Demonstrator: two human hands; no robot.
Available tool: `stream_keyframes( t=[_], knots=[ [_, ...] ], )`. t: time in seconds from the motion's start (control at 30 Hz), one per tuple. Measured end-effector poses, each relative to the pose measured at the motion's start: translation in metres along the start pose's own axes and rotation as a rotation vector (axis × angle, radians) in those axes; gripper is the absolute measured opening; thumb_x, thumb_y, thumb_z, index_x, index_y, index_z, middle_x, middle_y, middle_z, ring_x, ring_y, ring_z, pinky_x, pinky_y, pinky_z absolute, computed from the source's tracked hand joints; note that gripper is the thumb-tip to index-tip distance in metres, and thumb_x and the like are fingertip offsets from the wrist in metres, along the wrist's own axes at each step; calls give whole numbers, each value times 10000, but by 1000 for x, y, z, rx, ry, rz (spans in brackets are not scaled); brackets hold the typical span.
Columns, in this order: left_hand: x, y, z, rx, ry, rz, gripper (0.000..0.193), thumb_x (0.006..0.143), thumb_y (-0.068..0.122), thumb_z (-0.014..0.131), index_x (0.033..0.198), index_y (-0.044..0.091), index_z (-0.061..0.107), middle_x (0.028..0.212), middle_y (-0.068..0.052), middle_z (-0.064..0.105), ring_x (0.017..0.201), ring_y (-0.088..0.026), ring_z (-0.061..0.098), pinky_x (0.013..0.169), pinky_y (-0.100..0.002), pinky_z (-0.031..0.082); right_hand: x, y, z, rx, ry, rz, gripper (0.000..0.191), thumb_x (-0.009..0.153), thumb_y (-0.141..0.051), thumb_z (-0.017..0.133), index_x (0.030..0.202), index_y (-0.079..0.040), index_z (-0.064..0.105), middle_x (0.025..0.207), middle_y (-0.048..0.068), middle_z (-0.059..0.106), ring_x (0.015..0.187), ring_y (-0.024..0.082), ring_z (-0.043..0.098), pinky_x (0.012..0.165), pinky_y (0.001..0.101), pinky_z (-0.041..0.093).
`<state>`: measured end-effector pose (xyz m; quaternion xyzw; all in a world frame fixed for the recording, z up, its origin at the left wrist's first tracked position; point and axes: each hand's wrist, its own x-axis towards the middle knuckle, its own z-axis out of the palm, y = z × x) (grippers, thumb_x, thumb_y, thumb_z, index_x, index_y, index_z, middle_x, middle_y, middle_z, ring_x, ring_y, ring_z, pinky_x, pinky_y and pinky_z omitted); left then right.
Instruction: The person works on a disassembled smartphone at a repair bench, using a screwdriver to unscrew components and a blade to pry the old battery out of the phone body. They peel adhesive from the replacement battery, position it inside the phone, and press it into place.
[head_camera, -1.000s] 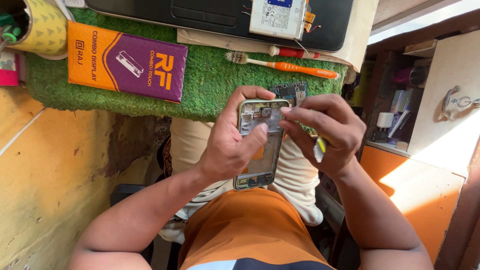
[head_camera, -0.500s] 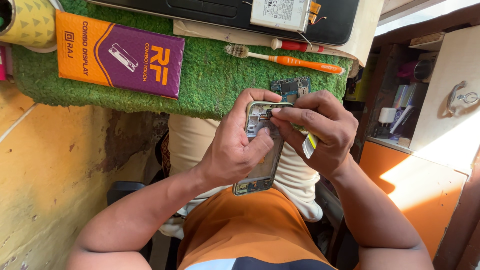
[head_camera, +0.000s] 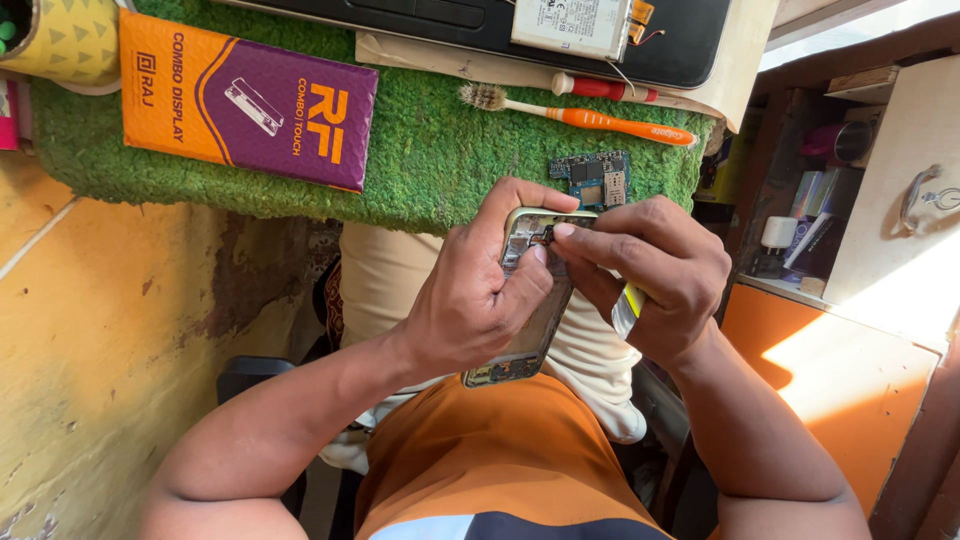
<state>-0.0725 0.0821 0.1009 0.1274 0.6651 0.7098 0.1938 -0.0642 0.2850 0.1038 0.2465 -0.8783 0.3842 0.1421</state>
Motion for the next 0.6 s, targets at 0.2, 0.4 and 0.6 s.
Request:
stream_keyframes(
  t=[0.2, 0.4, 0.6],
  knots=[
    [0, 0, -7, -61, -45, -10, 312, 1013, 60, 542, 1324, 35, 540, 898, -9, 594, 785, -44, 512, 712, -249, 488, -2, -1, -1, 1, 14, 3, 297, 821, -41, 912, 1081, -97, 781, 868, 44, 635, 756, 168, 622, 599, 291, 478],
    [2, -1, -8, -48, -57, 48, 301, 1003, 42, 544, 1304, 36, 538, 893, 26, 592, 774, -19, 501, 699, -229, 481, -3, -1, -2, -9, 15, -24, 297, 811, -54, 917, 1072, -89, 779, 854, 39, 626, 751, 172, 612, 594, 298, 465],
    [2, -2, -8, -74, -70, -7, 303, 984, 22, 538, 1285, 44, 554, 741, 66, 495, 678, -1, 448, 600, -218, 406, -4, -1, -2, -11, -2, -40, 294, 811, -62, 914, 1068, -89, 774, 848, 39, 625, 749, 178, 618, 625, 324, 467]
  ],
)
